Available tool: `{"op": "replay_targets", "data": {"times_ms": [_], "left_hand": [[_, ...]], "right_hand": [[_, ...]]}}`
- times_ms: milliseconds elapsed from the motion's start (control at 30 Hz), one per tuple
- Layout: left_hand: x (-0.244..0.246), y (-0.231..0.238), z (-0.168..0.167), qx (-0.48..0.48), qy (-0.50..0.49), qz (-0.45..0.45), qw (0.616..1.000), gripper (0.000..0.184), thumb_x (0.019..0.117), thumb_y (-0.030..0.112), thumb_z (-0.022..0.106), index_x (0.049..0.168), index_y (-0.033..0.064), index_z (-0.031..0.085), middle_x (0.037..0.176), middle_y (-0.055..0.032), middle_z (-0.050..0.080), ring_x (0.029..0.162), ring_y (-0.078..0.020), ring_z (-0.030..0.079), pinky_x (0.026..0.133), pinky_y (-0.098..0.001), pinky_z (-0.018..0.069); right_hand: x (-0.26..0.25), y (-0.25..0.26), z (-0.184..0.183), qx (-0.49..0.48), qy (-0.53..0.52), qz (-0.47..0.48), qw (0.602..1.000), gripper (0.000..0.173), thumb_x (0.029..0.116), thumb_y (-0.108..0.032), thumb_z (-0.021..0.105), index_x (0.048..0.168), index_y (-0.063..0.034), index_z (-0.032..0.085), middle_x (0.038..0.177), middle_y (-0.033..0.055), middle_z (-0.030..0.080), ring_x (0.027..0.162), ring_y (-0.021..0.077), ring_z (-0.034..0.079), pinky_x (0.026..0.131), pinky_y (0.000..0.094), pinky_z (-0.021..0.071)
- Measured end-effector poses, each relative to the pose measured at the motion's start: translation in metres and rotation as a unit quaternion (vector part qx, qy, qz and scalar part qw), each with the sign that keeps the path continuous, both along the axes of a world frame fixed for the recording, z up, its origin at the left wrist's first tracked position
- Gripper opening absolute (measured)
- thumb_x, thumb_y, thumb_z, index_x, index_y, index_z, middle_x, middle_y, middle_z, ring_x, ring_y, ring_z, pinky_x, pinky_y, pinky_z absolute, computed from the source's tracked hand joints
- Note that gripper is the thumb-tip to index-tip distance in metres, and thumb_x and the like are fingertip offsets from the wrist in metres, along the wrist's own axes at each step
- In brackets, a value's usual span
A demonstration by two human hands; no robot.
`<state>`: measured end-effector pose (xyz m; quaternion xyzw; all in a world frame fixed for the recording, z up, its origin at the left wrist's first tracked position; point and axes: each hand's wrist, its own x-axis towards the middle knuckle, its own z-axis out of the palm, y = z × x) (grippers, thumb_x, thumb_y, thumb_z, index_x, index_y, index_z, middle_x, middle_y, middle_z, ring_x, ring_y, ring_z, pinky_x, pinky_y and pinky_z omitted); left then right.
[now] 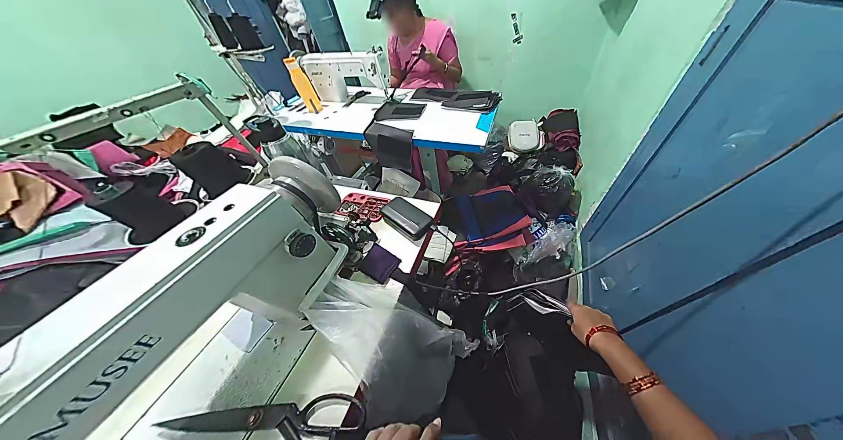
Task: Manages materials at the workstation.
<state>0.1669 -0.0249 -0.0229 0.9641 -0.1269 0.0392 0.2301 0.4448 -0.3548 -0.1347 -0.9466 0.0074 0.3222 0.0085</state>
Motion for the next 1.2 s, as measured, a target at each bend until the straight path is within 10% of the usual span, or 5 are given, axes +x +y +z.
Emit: {"op": "replay_targets", "data": {"times_ms": [267, 533, 967, 1200], "left_hand": [[0.103, 0.021, -0.029, 0.213, -0.142, -0.066, 0.964, 0.028, 0.0763, 0.002, 0.073, 0.102, 0.0102, 0.08, 0.095, -0.0088, 0.076, 0.099, -0.0299, 0.074, 0.083, -0.0479, 0.0593], [0.189, 0.043, -0.025, 0.318, 0.302, -0.104, 0.893, 0.032, 0.1021, 0.016, 0.056, 0.129, 0.0004, 0.066, 0.137, -0.019, 0.063, 0.139, -0.036, 0.048, 0.121, -0.0518, 0.0277], [0.196, 0.063, -0.029, 0.291, 0.271, -0.119, 0.91, 0.045, 0.1012, 0.035, 0.058, 0.129, 0.0006, 0.067, 0.138, -0.018, 0.063, 0.145, -0.0349, 0.043, 0.126, -0.0578, 0.0093], [0.188, 0.064, -0.03, 0.25, 0.189, -0.083, 0.946, 0.042, 0.0945, 0.035, 0.066, 0.124, 0.0053, 0.073, 0.128, -0.0156, 0.07, 0.137, -0.0351, 0.054, 0.122, -0.0637, 0.0176]], "right_hand": [[0.009, -0.007, -0.024, -0.001, 0.027, -0.015, 1.0, 0.048, 0.1018, -0.019, 0.056, 0.15, -0.0161, 0.052, 0.137, 0.0214, 0.064, 0.127, 0.0431, 0.06, 0.1, 0.064, 0.0468], [0.01, -0.028, -0.056, -0.008, 0.08, -0.057, 0.995, 0.054, 0.1056, -0.034, 0.053, 0.153, -0.0083, 0.045, 0.141, 0.0237, 0.06, 0.131, 0.0413, 0.058, 0.106, 0.062, 0.0447], [0.004, -0.028, -0.103, -0.004, 0.139, -0.039, 0.989, 0.054, 0.1035, -0.029, 0.057, 0.152, -0.0069, 0.046, 0.142, 0.0241, 0.059, 0.133, 0.041, 0.056, 0.108, 0.0615, 0.043], [0.005, -0.036, -0.105, 0.038, 0.133, -0.11, 0.984, 0.058, 0.1044, -0.031, 0.057, 0.153, -0.0037, 0.043, 0.145, 0.0268, 0.055, 0.136, 0.0427, 0.053, 0.111, 0.0619, 0.0401]]}}
